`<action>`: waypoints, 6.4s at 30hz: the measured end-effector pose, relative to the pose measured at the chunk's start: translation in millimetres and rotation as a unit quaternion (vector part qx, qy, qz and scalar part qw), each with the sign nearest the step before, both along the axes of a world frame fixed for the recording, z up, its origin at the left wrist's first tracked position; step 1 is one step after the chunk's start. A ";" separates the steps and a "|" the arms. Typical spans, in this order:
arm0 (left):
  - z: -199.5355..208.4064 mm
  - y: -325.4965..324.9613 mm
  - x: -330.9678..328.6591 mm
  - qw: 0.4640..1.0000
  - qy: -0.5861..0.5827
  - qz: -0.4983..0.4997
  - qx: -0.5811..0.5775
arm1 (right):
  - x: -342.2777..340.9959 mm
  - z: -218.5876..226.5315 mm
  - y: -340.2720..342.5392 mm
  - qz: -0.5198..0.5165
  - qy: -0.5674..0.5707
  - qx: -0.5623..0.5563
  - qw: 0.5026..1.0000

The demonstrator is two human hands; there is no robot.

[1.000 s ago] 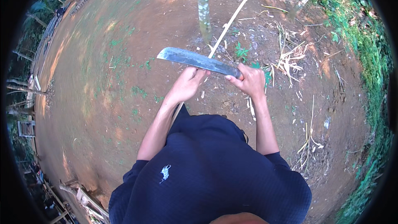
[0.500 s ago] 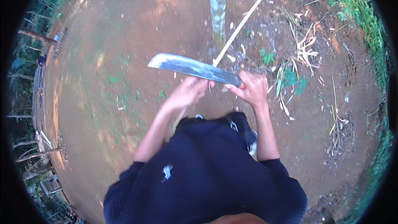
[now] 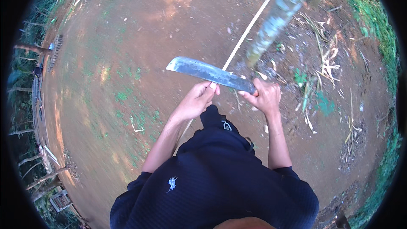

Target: The person whittles a thin piece of bamboo using a large blade, repeatedly scraping and peeling away small shavings from the surface.

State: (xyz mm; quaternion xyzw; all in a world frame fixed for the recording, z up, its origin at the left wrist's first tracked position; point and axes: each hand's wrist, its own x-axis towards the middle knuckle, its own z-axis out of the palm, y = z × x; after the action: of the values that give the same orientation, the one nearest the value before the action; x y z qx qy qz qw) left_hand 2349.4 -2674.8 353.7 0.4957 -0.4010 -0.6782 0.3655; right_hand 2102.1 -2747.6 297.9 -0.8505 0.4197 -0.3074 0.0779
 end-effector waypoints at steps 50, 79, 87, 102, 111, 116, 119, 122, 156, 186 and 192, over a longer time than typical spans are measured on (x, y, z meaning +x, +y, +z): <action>9.5 -293.4 250.3 0.875 0.007 -0.477 0.081 | 248.3 30.9 -71.0 -0.478 0.062 0.107 0.870; -32.0 -180.7 -264.1 0.811 0.084 -0.552 0.175 | -228.3 18.0 75.3 -0.550 0.022 0.115 0.827; -25.6 -22.8 -433.4 0.857 0.050 -0.496 0.132 | -387.9 17.8 213.1 -0.564 0.046 0.091 0.819; -2.0 78.7 -669.6 0.904 -0.032 -0.426 0.027 | -687.5 22.9 289.4 -0.499 0.108 0.082 0.856; 21.5 122.7 -814.9 0.922 -0.021 -0.381 0.069 | -842.0 46.6 302.5 -0.471 0.111 0.123 0.867; 36.2 157.9 -907.3 0.926 -0.052 -0.375 0.011 | -924.0 57.5 341.5 -0.475 0.070 0.092 0.872; 47.2 194.3 -953.8 0.920 -0.090 -0.381 -0.034 | -971.3 71.2 378.7 -0.464 0.070 0.091 0.878; 46.3 254.5 -1002.7 0.916 -0.085 -0.392 -0.031 | -1050.5 76.1 436.1 -0.490 0.096 0.066 0.864; 108.4 507.0 -1572.4 0.729 -0.054 -0.682 -0.004 | -1544.6 134.7 895.2 -0.876 -0.125 0.185 0.426; 100.3 1043.6 -1734.8 0.829 -0.049 -0.473 -0.294 | -1617.5 154.4 1397.5 -0.709 -0.294 -0.049 0.639; 86.1 1174.0 -1799.8 0.742 -0.010 -0.518 -0.425 | -1636.4 169.3 1512.5 -0.695 -0.240 -0.112 0.669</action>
State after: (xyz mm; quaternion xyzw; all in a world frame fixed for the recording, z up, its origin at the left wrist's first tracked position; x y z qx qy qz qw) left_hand 549.6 -1500.8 439.9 0.0112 -0.8462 -0.5173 0.1270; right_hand 465.7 -1235.1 467.2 -0.2119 0.8184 -0.5108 -0.1561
